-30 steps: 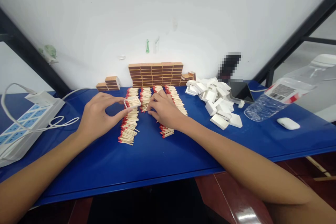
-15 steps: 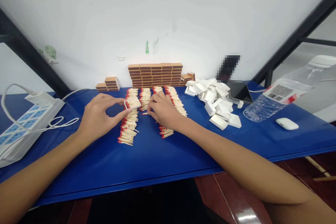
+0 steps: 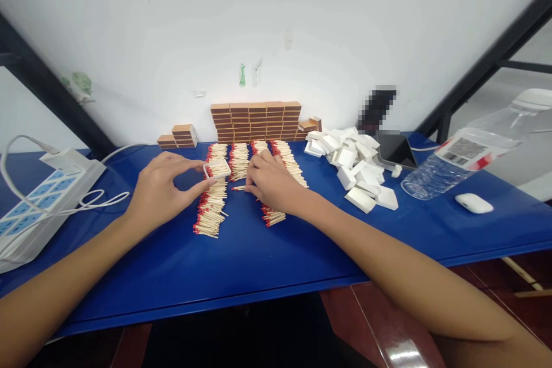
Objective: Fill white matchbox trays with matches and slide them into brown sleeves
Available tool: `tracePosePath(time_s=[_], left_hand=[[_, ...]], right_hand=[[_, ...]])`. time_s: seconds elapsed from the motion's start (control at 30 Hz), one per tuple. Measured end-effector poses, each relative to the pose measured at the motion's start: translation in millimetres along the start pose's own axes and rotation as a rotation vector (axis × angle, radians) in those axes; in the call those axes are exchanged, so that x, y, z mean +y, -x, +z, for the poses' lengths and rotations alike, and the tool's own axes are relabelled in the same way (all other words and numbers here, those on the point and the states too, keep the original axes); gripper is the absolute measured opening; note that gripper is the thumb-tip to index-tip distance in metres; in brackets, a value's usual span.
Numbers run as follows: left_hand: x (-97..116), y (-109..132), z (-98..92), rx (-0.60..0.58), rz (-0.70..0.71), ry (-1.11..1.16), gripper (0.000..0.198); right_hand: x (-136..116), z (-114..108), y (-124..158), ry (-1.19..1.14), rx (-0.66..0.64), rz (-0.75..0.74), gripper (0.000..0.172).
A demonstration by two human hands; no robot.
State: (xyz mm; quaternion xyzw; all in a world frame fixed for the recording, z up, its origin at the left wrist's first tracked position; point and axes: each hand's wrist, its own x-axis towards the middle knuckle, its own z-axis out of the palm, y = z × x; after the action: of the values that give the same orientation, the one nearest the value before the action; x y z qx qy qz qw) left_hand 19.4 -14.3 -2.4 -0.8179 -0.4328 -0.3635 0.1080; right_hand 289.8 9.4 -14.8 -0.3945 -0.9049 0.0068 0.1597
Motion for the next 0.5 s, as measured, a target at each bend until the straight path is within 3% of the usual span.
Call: tracePosePath(time_s=[0.5], left_hand=[[-0.6,0.2,0.9,-0.036,-0.045,0.000,0.033]], right_hand=[[-5.0,3.3,1.6,-0.005,0.053,-0.055,0.008]])
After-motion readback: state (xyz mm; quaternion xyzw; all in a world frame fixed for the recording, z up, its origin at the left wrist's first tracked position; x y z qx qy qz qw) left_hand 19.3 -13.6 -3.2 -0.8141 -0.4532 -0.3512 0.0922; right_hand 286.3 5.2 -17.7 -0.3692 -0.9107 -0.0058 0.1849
